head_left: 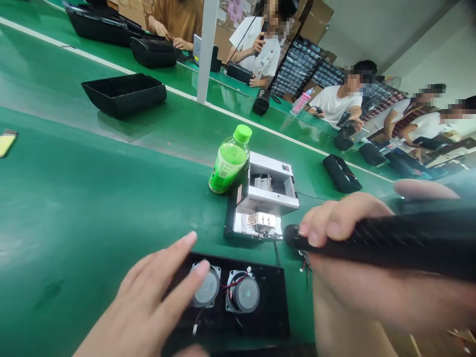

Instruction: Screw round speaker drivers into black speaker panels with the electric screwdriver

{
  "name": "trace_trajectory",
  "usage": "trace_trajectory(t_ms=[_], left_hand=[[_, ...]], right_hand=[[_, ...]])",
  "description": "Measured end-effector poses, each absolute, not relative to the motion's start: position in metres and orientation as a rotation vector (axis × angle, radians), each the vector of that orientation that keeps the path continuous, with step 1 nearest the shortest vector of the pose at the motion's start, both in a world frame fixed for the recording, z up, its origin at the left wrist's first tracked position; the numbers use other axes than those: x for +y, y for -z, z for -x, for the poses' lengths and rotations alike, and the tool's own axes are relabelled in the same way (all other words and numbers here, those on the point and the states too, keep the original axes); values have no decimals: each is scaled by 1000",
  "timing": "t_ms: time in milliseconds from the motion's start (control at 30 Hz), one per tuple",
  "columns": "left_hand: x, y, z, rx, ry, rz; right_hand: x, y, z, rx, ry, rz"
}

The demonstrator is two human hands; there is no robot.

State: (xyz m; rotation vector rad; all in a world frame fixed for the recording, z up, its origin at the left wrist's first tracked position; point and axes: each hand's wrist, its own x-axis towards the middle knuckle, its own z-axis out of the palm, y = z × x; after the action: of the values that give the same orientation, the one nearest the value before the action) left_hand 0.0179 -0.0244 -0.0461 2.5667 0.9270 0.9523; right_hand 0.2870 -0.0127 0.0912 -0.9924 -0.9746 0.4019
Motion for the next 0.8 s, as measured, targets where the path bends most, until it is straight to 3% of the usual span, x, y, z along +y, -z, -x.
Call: trace_trajectory(t_ms=[100,267,467,600,800], left_hand=[[-16,59,-1,1022,-751,-2495],[-17,72,-3,985,-781,-2309],[-19,70,-7,1034,-720,-2155],[-19,73,-4,1035,-714,-2125],[-19,72,-3,1041,-680,-2101]], right_hand=[[12,-84,-279,-1023,-404,929],[20,-71,-283,-1071,-595,924],[16,-63,-286,-1040,-517,987],[4,-51,-289,-1054,-617,1011],[-41,-76,-292,-978,-496,946]])
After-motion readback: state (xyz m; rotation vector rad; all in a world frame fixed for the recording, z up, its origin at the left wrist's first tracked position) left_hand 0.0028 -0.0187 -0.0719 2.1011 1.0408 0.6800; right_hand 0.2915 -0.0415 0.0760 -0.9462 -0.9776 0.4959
